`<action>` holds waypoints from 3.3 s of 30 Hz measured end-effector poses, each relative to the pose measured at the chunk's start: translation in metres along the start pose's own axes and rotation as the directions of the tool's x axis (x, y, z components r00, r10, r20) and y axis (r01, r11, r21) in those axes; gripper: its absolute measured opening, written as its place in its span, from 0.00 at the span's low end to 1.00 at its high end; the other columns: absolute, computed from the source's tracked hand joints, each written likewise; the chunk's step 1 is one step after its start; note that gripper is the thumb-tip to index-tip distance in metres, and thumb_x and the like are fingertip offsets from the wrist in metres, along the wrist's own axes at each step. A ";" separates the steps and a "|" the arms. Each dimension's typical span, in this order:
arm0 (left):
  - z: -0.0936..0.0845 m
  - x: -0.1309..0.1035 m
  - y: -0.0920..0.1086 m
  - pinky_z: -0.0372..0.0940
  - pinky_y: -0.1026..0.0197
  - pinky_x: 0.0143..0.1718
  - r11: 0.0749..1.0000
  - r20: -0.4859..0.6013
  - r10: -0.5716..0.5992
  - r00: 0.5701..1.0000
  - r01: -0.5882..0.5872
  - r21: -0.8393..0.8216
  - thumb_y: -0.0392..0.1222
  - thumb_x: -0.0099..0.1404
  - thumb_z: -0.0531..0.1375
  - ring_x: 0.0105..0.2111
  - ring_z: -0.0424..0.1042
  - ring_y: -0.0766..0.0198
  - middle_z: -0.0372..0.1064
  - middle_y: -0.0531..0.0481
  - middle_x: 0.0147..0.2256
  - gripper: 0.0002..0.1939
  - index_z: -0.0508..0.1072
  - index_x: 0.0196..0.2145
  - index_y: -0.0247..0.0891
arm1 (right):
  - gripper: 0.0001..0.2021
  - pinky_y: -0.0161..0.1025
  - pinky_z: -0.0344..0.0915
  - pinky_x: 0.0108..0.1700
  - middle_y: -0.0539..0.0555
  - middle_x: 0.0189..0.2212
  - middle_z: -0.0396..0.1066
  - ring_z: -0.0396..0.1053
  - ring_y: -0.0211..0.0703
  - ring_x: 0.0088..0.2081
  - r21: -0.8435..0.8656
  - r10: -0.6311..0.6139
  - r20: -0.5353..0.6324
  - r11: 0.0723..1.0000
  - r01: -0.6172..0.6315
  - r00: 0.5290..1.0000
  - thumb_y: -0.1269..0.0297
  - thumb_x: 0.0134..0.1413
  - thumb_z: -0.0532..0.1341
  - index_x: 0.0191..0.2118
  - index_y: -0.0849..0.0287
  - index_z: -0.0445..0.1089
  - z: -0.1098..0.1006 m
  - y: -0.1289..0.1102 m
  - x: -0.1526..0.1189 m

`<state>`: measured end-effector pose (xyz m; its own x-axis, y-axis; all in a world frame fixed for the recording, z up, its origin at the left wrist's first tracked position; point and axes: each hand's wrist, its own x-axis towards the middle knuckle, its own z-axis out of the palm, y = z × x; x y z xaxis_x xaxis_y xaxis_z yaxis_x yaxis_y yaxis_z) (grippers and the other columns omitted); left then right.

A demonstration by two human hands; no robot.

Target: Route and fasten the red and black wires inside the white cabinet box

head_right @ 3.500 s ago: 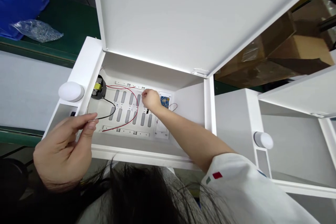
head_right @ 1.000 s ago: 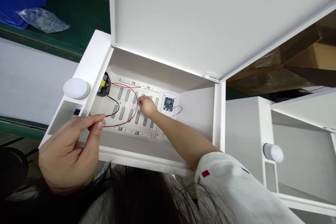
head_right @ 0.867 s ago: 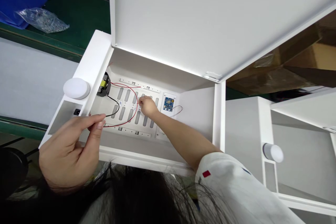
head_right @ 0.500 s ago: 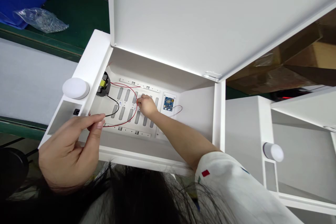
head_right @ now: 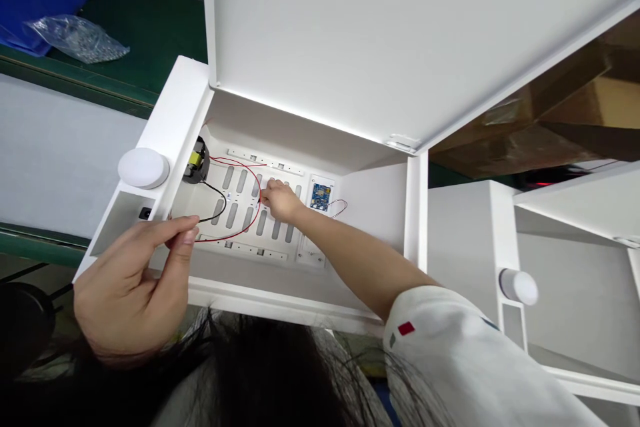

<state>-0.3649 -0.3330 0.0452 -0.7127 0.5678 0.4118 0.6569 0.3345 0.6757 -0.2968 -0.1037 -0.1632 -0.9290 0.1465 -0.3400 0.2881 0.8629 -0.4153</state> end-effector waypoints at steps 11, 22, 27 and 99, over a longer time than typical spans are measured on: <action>0.003 -0.003 -0.002 0.66 0.67 0.39 0.997 0.014 -0.050 0.999 0.050 -0.066 0.29 0.59 0.62 0.33 0.72 0.70 0.74 0.53 0.33 0.10 0.75 0.39 0.36 | 0.04 0.34 0.57 0.32 0.49 0.26 0.70 0.63 0.36 0.28 0.244 0.039 0.423 0.957 -0.155 0.905 0.73 0.44 0.60 0.28 0.59 0.71 -0.124 -0.038 -0.045; -0.003 -0.006 -0.008 0.71 0.63 0.40 0.882 0.187 -0.321 0.928 0.365 -0.297 0.35 0.59 0.64 0.34 0.75 0.66 0.75 0.57 0.34 0.07 0.76 0.36 0.44 | 0.07 0.33 0.66 0.32 0.50 0.27 0.73 0.69 0.34 0.29 0.750 -0.154 -0.135 0.630 0.203 0.979 0.64 0.50 0.65 0.34 0.61 0.75 -0.167 -0.149 -0.069; 0.000 -0.008 -0.008 0.71 0.55 0.44 0.884 0.086 -0.298 0.951 0.309 -0.350 0.28 0.58 0.62 0.40 0.74 0.59 0.74 0.49 0.38 0.08 0.75 0.35 0.37 | 0.12 0.35 0.66 0.31 0.52 0.27 0.74 0.69 0.35 0.28 0.709 0.103 -0.089 0.705 -0.010 0.991 0.58 0.51 0.65 0.35 0.62 0.76 -0.140 -0.090 -0.030; -0.012 0.009 -0.002 0.54 0.60 0.24 0.491 0.061 -0.564 0.824 0.393 -0.777 0.27 0.62 0.54 0.25 0.60 0.65 0.61 0.50 0.25 0.09 0.69 0.31 0.38 | 0.08 0.33 0.62 0.39 0.55 0.36 0.75 0.70 0.41 0.37 0.194 0.271 -0.098 0.949 -0.249 0.958 0.73 0.49 0.61 0.36 0.61 0.76 0.012 -0.065 0.078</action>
<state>-0.3761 -0.3374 0.0546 -0.9425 0.3247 -0.0787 -0.1488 -0.1973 0.9690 -0.3848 -0.1541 -0.1725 -0.8341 0.4215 -0.3557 0.5497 0.6884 -0.4733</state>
